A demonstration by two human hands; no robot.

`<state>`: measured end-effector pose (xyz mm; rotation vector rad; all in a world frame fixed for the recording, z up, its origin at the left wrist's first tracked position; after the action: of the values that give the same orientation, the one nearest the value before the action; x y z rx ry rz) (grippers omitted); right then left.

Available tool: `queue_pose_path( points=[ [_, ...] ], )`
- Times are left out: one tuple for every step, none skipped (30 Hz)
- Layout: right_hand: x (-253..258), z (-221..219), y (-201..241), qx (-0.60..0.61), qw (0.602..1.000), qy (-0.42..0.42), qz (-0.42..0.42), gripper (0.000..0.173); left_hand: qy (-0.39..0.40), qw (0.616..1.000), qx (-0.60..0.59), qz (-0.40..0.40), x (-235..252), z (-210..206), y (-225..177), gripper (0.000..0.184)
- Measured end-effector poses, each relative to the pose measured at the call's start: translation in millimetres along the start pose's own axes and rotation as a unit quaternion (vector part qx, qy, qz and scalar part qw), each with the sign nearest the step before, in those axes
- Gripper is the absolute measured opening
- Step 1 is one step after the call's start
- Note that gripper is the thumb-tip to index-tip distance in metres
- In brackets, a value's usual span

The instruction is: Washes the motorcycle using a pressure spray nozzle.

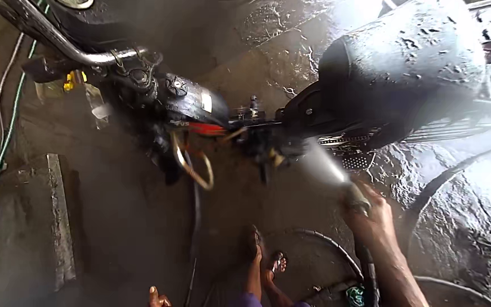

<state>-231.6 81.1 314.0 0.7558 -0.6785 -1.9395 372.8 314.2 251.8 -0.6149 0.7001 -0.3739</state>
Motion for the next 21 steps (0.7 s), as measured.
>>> queue_pose_path(
  points=[
    [-4,0,2,0.013,1.000,0.000,0.016,0.056,-0.012,1.000,-0.010,0.002,2,2,-3,0.056],
    [-7,-2,1,0.033,0.999,0.002,0.023,0.059,-0.023,1.000,-0.014,0.011,3,5,-4,0.056],
    [-10,-6,0,0.054,0.998,0.005,0.026,0.063,-0.031,0.999,-0.015,0.020,7,6,-2,0.056],
    [-13,-12,1,0.065,0.997,0.011,0.029,0.065,-0.035,0.999,-0.016,0.023,10,5,-1,0.055],
    [-16,-20,4,0.063,0.997,0.027,0.029,0.066,-0.038,0.999,-0.013,0.023,12,5,0,0.055],
    [-19,-30,6,0.044,0.998,0.049,0.020,0.064,-0.039,0.999,-0.006,0.023,15,4,5,0.056],
    [-20,-43,8,0.019,0.997,0.077,0.002,0.063,-0.036,0.999,0.009,0.027,15,3,9,0.057],
    [-22,-59,8,-0.009,0.992,0.119,-0.027,0.061,-0.029,0.999,0.024,0.033,13,1,11,0.058],
    [-22,-74,12,-0.035,0.985,0.164,-0.049,0.062,-0.024,0.998,0.031,0.038,11,-1,10,0.059],
    [-22,-89,20,-0.054,0.976,0.202,-0.059,0.062,-0.019,0.998,0.035,0.043,7,-3,5,0.059],
    [-22,-103,31,-0.064,0.970,0.228,-0.054,0.062,-0.016,0.998,0.034,0.047,6,-3,3,0.059],
    [-20,-113,47,-0.069,0.967,0.242,-0.040,0.061,-0.015,0.998,0.029,0.050,6,-2,3,0.059],
    [-16,-120,64,-0.068,0.967,0.246,-0.019,0.057,-0.014,0.998,0.020,0.051,8,-1,5,0.059],
    [-10,-125,81,-0.068,0.966,0.248,0.002,0.054,-0.016,0.998,0.008,0.054,11,1,8,0.059],
    [-2,-126,101,-0.068,0.968,0.238,0.027,0.054,-0.019,0.998,-0.007,0.062,16,2,13,0.060],
    [7,-125,120,-0.068,0.971,0.223,0.051,0.054,-0.022,0.997,-0.022,0.069,19,3,14,0.061],
    [15,-121,139,-0.070,0.973,0.211,0.060,0.054,-0.023,0.996,-0.033,0.073,21,3,14,0.062],
    [22,-116,155,-0.072,0.974,0.205,0.058,0.055,-0.023,0.996,-0.037,0.076,22,4,12,0.062],
    [29,-114,164,-0.078,0.974,0.207,0.052,0.054,-0.023,0.996,-0.037,0.078,22,4,9,0.063],
    [35,-113,170,-0.088,0.971,0.216,0.046,0.053,-0.022,0.996,-0.039,0.078,22,2,5,0.063],
    [39,-112,172,-0.093,0.970,0.222,0.045,0.051,-0.019,0.996,-0.040,0.077,22,0,2,0.063]
  ],
)
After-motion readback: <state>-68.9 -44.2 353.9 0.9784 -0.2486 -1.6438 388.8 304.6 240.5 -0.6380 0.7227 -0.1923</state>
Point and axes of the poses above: each hand's wrist, its own x-axis towards the middle knuckle, its own z-axis out of the back of the hand, y = z × x, the point moved 9 cm from there along x, towards the middle knuckle, and after that the axes turned 4 degrees about x, right-handed, at the moved point
